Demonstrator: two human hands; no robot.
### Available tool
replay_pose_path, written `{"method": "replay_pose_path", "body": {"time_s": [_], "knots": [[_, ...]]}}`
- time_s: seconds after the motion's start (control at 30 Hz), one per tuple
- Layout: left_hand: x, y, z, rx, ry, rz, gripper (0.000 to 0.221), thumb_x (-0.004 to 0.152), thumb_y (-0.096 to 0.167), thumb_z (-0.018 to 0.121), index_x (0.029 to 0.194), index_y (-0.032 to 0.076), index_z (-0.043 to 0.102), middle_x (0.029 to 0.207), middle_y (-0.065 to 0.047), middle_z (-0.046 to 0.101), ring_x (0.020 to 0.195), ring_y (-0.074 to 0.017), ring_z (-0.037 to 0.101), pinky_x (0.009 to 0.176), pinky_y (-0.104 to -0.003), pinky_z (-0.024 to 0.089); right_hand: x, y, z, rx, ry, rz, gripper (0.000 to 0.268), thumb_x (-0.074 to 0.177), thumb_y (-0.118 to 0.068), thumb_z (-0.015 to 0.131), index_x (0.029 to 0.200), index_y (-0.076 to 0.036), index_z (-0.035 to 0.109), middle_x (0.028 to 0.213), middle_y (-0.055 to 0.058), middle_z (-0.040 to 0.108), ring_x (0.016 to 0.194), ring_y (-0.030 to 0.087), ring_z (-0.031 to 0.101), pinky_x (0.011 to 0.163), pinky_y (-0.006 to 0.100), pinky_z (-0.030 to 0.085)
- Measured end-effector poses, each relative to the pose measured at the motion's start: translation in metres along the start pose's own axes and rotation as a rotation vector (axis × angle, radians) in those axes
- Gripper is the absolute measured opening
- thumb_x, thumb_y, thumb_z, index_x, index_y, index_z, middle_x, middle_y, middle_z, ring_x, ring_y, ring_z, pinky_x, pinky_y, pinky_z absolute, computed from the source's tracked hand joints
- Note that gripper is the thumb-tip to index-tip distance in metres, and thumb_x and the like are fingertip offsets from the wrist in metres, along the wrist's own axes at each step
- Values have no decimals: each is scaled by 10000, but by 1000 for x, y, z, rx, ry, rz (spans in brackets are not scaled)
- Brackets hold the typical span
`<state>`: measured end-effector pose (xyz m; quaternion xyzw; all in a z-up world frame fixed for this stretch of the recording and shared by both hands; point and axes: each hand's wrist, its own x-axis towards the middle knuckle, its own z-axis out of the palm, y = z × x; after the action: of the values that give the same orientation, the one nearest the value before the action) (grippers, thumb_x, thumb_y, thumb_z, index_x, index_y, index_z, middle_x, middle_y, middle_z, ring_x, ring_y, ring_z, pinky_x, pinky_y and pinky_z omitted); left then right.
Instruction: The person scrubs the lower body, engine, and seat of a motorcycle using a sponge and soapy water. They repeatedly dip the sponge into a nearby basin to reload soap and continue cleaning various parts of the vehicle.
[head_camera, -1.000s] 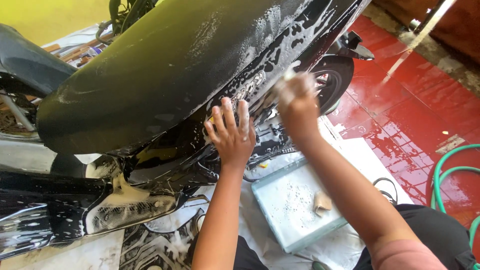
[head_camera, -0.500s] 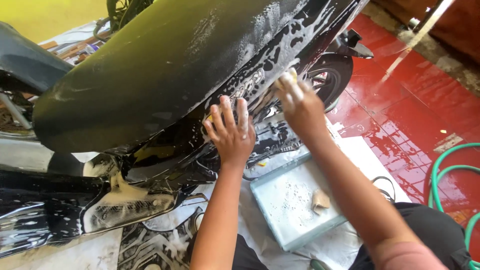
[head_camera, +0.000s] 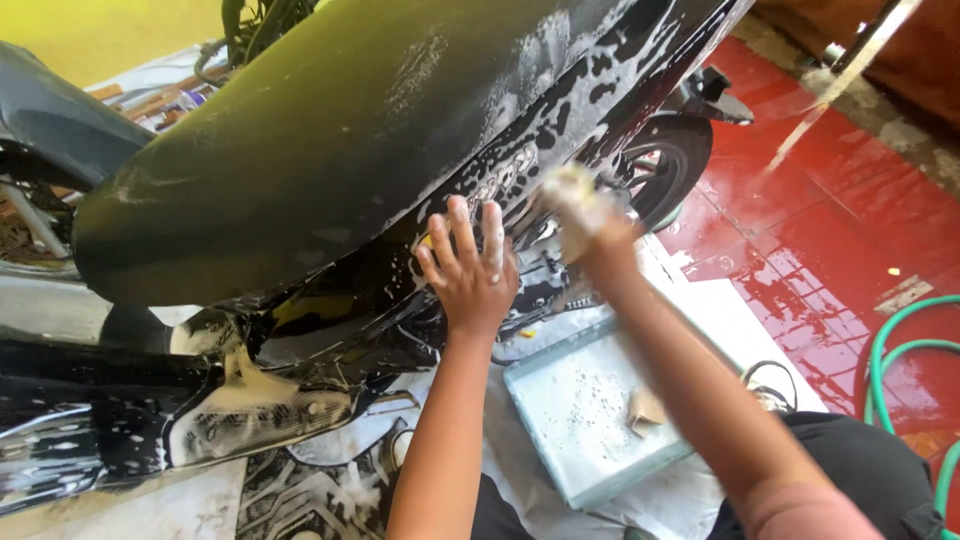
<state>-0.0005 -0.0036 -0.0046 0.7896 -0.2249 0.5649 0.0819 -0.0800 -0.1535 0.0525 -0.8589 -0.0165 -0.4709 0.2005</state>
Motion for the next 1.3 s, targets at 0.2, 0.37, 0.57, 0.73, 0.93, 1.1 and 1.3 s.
{"method": "replay_pose_path", "body": {"time_s": [0.2, 0.37, 0.57, 0.73, 0.93, 1.1, 1.3], "knots": [[2, 1, -4, -13, -28, -3, 593, 1032, 312, 433, 1608, 242, 308, 1662, -192, 232, 1560, -414, 101, 1225, -594, 8, 15, 0, 1, -171, 201, -163, 208, 948, -76, 721, 1156, -76, 736, 939, 167, 673, 821, 356, 682, 731, 414, 558], [3, 0, -9, -36, -52, -10, 608, 1024, 299, 455, 1611, 248, 302, 1671, -184, 213, 1565, -406, 76, 1221, -585, -8, -19, 59, 13, -380, 112, -178, 221, 891, -263, 752, 1109, -243, 782, 927, 20, 685, 830, 222, 710, 671, 332, 568], [2, 1, -7, -49, -54, -15, 604, 1021, 289, 469, 1605, 249, 318, 1673, -189, 203, 1565, -408, 70, 1217, -588, -15, -31, 38, 38, -237, 115, -134, 285, 857, -213, 752, 1138, -229, 795, 883, 50, 703, 799, 249, 739, 682, 341, 576], [3, 2, -5, -45, -20, -20, 583, 1037, 340, 445, 1601, 245, 332, 1663, -187, 234, 1561, -405, 100, 1226, -581, -13, 17, 17, 9, -431, 239, -155, 208, 934, -212, 713, 1131, -160, 753, 924, 75, 664, 806, 253, 723, 679, 319, 562], [0, 3, 5, -49, 32, -25, 537, 1063, 404, 422, 1573, 239, 398, 1636, -192, 308, 1546, -409, 172, 1228, -581, 11, -31, 30, 31, -493, 73, -259, 210, 855, -296, 717, 1062, -285, 751, 730, 12, 613, 583, 204, 630, 516, 332, 491], [-2, 0, -3, -43, -46, -16, 572, 1047, 327, 407, 1607, 254, 317, 1667, -174, 234, 1561, -400, 104, 1231, -573, -20, 10, 20, 1, -662, 229, -176, 142, 989, -263, 633, 1080, -210, 730, 821, 5, 641, 695, 199, 659, 594, 278, 487], [1, 0, -3, -111, -61, -36, 587, 1040, 303, 406, 1615, 250, 294, 1685, -168, 182, 1575, -386, 26, 1224, -567, -86, -28, 58, 41, -196, 28, -263, 307, 904, -277, 697, 1210, -278, 731, 913, 12, 687, 829, 232, 753, 658, 327, 569]]}}
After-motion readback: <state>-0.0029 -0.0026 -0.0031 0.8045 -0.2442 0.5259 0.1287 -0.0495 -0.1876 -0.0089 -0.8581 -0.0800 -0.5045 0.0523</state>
